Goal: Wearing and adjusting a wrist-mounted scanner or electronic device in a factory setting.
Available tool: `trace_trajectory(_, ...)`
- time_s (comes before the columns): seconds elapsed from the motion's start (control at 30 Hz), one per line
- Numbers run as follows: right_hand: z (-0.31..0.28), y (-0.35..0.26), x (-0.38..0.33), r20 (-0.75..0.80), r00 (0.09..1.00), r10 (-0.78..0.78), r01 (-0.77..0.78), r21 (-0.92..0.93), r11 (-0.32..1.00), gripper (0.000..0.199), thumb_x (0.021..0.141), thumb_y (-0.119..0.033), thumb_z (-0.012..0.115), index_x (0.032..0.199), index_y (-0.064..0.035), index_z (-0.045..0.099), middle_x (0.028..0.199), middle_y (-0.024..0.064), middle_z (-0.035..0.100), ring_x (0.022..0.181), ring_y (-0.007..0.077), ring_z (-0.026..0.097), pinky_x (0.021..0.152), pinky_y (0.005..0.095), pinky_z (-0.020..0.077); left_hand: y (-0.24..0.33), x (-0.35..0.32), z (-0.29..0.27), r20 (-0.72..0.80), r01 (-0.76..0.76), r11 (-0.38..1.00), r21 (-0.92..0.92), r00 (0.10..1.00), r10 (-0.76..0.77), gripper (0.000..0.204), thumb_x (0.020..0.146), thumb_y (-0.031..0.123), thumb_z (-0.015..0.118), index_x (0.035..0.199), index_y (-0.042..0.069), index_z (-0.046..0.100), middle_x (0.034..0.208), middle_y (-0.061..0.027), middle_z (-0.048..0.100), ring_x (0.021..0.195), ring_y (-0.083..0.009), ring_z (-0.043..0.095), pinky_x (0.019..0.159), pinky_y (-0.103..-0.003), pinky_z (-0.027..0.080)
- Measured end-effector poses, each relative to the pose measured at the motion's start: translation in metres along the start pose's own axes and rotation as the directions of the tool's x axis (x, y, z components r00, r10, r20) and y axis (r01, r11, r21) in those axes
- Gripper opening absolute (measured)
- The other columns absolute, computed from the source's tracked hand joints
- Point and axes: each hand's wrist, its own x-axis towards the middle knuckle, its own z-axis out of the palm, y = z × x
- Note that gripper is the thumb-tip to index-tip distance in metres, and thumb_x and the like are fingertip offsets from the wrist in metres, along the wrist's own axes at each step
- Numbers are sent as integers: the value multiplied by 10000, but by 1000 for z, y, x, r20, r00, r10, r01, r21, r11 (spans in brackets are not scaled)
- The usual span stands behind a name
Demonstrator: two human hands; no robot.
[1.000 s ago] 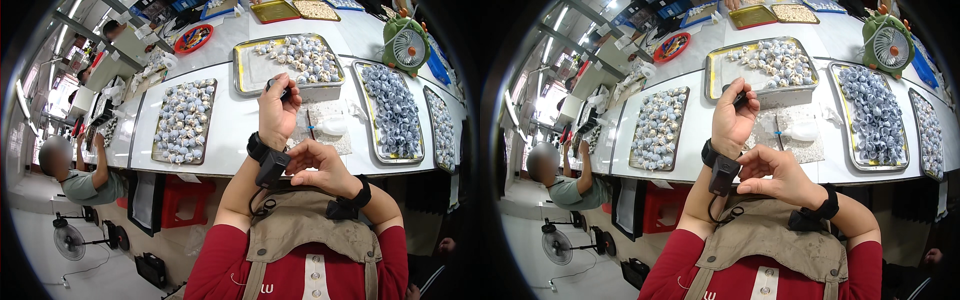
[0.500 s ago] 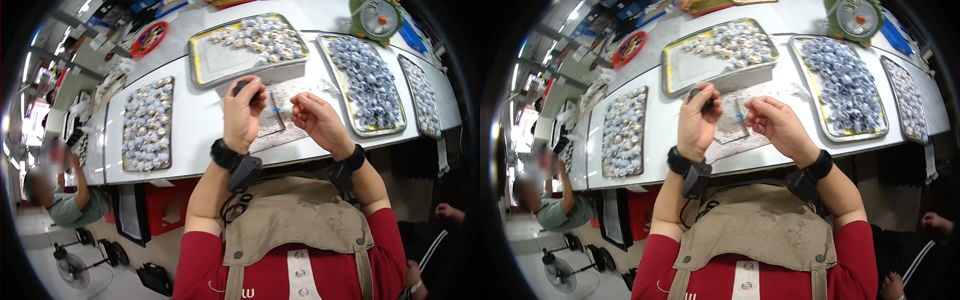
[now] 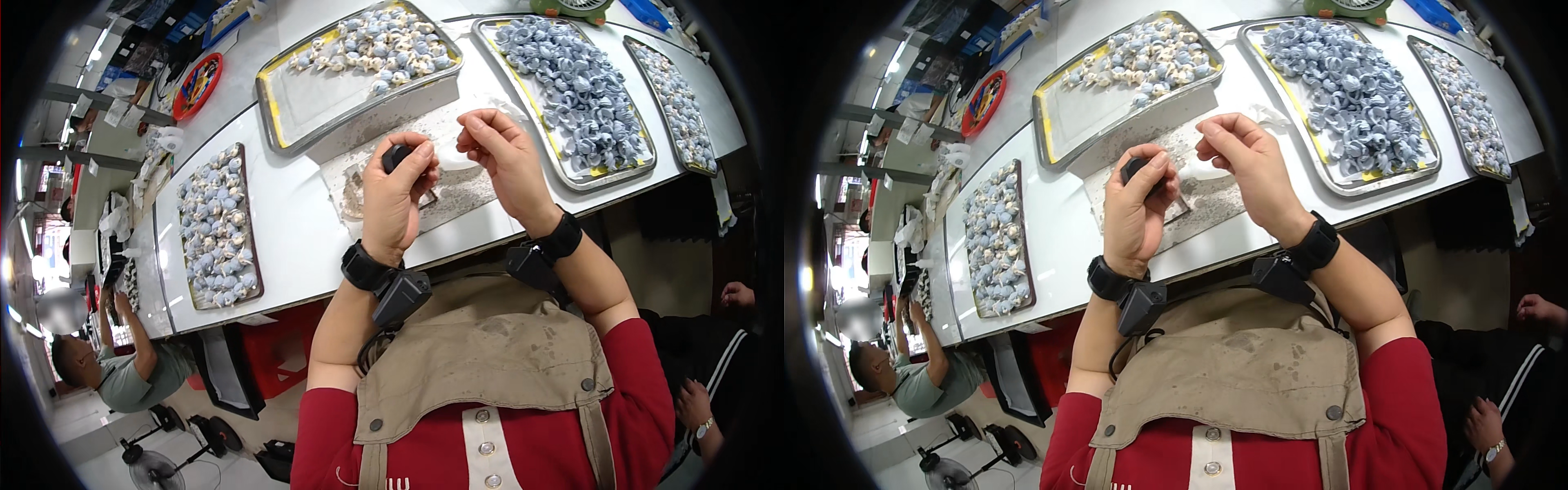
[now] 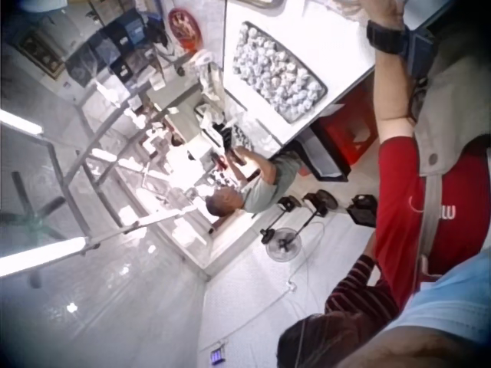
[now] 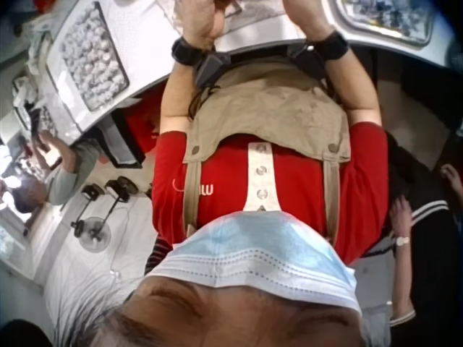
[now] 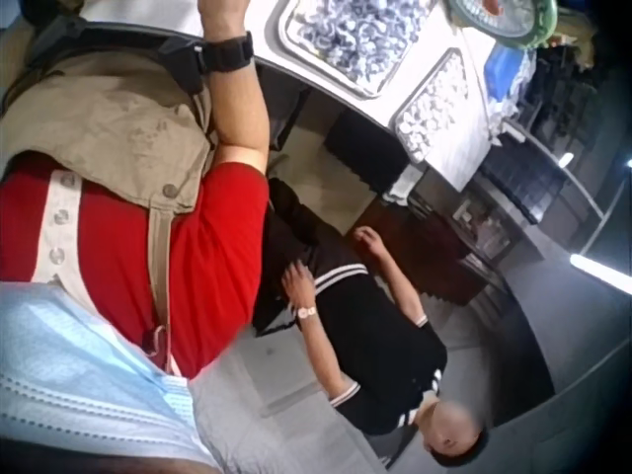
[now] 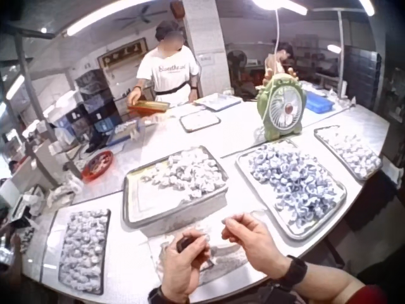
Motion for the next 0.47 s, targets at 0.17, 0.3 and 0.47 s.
trace_trajectory(0.17,12,-4,-7,68,997,-37,44,-106,993,191,914,-207,562,982,-34,608,824,6,613,773,60,552,718,209,428,1,3,-1,-18,0,996,-84,1000,-1,162,865,77,609,1000,26,536,798,-58,560,709,-118,539,613,-230,459)
trace_trajectory(0.3,23,-6,-10,186,977,-104,129,-129,983,209,925,-184,547,1028,-5,581,859,24,612,801,75,564,742,223,457,4,1,-1,47,-111,977,184,993,104,175,865,94,622,1010,26,551,811,-36,571,718,-90,531,626,-215,451)
trace_trajectory(0.47,18,2,-14,373,909,-183,297,-274,915,359,881,-248,613,1164,-40,537,1153,91,527,987,131,549,852,281,480,16,-3,-6,221,-307,708,636,951,214,289,831,194,692,1073,86,576,870,-24,602,788,-99,559,718,-231,468)
